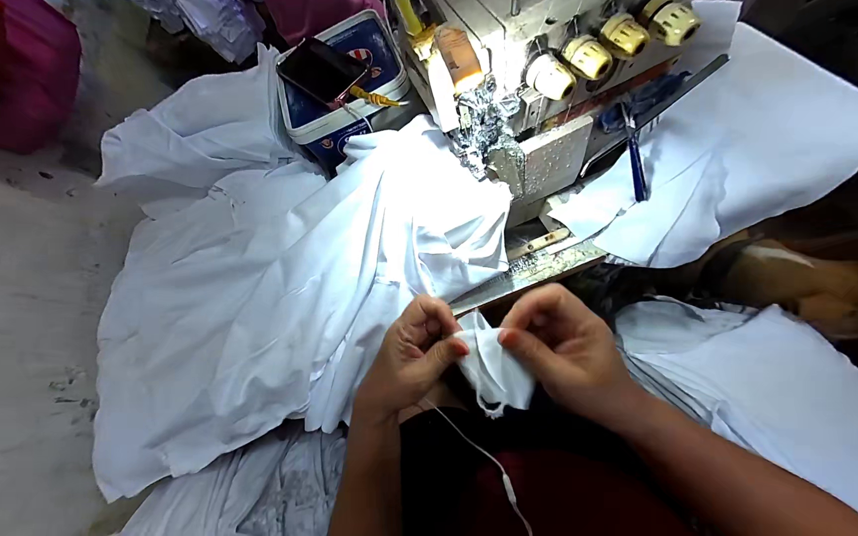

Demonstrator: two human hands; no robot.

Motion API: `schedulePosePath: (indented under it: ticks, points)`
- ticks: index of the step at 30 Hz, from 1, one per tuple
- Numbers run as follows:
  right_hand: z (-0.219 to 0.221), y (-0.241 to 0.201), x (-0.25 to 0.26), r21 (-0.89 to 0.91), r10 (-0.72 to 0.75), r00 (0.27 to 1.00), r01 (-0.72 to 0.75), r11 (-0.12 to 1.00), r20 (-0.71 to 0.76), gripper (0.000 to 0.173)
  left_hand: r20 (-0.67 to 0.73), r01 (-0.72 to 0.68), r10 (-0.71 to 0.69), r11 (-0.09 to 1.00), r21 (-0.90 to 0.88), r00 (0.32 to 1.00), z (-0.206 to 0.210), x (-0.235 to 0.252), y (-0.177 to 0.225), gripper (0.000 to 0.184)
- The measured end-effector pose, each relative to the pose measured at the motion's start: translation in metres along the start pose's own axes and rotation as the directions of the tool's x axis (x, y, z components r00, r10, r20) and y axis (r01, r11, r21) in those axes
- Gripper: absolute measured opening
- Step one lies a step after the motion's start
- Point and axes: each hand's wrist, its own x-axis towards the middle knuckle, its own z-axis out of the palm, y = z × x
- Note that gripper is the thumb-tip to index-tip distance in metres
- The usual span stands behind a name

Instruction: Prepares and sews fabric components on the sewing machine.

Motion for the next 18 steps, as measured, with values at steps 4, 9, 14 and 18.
schedulePosePath:
  ticks: [4, 9, 14, 18]
  points:
    - [-0.016, -0.003, 0.011, -0.011, 0.335, 0.895, -0.347, 0.938, 0.294, 0.009, -0.049, 0.004, 0.014, 0.934, 0.358, 0.999, -0.004, 0.004, 0.004, 0.012]
    - [-0.008, 0.001, 0.012, 0.02, 0.384, 0.914, -0.389, 0.921, 0.128, 0.012, -0.375, 0.107, 0.055, 0.912, 0.396, 0.925, 0.024, -0.017, -0.008, 0.027]
    - [-0.003, 0.003, 0.014, 0.114, 0.513, 0.858, -0.513, 0.851, 0.033, 0.014, -0.297, -0.095, 0.193, 0.945, 0.314, 0.935, 0.05, -0.04, -0.042, 0.051]
    - [-0.008, 0.006, 0.014, -0.046, 0.479, 0.874, -0.476, 0.878, 0.081, 0.012, -0.166, -0.193, 0.356, 0.778, 0.598, 0.92, 0.022, -0.032, -0.042, 0.016]
